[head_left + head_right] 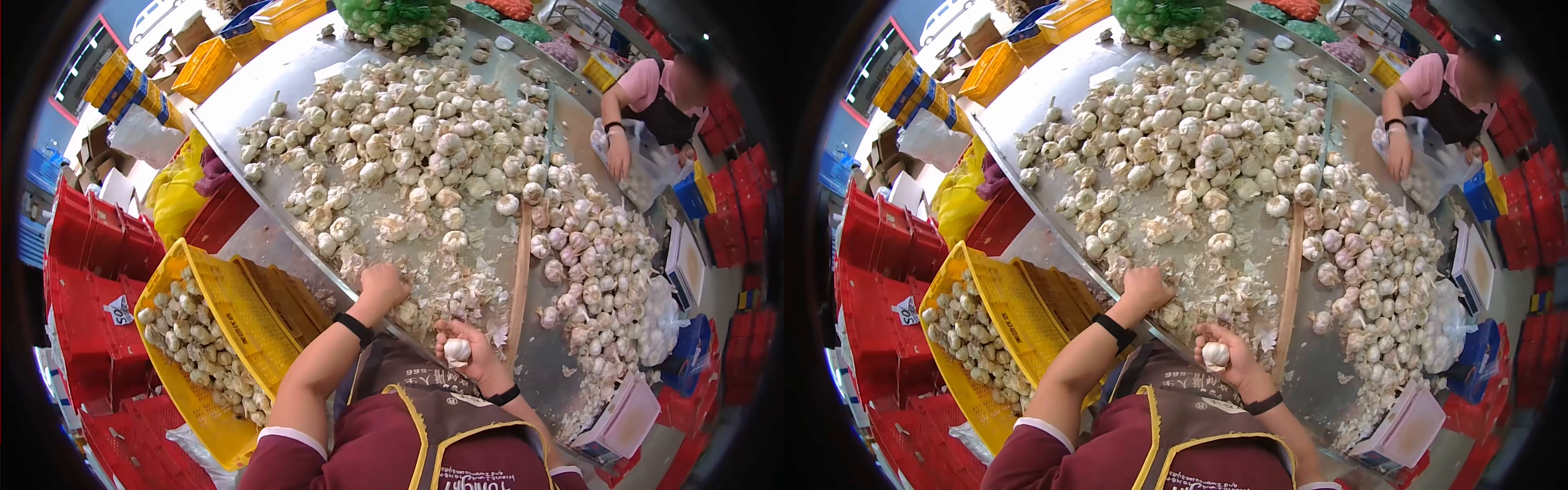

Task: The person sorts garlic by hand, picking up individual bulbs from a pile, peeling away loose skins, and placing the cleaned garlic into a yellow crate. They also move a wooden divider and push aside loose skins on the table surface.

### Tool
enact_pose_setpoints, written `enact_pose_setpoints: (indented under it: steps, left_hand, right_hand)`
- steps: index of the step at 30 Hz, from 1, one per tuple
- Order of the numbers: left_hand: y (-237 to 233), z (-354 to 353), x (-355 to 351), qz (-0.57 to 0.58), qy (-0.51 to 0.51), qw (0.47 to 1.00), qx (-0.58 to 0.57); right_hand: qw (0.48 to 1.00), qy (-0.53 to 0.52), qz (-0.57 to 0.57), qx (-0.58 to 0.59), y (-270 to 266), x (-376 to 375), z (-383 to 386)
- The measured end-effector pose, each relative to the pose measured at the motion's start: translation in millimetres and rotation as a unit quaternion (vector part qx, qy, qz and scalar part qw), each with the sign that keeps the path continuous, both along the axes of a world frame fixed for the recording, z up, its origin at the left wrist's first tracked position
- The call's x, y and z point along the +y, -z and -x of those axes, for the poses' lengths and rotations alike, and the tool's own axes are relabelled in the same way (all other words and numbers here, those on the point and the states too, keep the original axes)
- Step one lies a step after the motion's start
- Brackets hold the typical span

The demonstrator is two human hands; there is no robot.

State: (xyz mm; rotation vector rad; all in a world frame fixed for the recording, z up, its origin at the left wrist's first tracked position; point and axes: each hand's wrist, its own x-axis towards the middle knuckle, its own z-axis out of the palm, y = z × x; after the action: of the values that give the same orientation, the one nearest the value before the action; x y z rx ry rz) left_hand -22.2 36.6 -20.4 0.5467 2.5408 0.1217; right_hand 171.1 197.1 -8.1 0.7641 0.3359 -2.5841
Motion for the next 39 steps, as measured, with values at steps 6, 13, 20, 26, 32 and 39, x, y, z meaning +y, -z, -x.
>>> enact_pose_setpoints:
  steps: [6, 13, 20, 26, 32, 39]
  left_hand:
    - [-18, 23, -30, -0.203, -0.105, 0.964, -0.137]
    - [-27, 17, -47, -0.656, -0.298, 0.530, -0.447]
    - [-20, 2, -44, -0.641, -0.305, 0.586, -0.391]
    - [-55, -22, -16, -0.506, 0.050, 0.824, -0.251]
    - [-43, -17, -11, -0.391, -0.068, 0.891, -0.220]
    - [-17, -43, -9, -0.061, 0.198, 0.978, -0.025]
  right_hand:
    - [0.999, 0.046, -0.001, -0.023, 5, 5, -9]
    - [0.999, 0.027, -0.015, -0.021, 4, 5, 14]
    - [0.999, -0.031, -0.023, 0.011, 2, 3, 33]
    - [0.996, -0.083, -0.008, 0.016, -17, -3, 42]
    - [0.987, 0.115, 0.110, 0.032, -9, 55, 31]
    - [0.838, 0.477, 0.121, 0.237, -103, 181, 3]
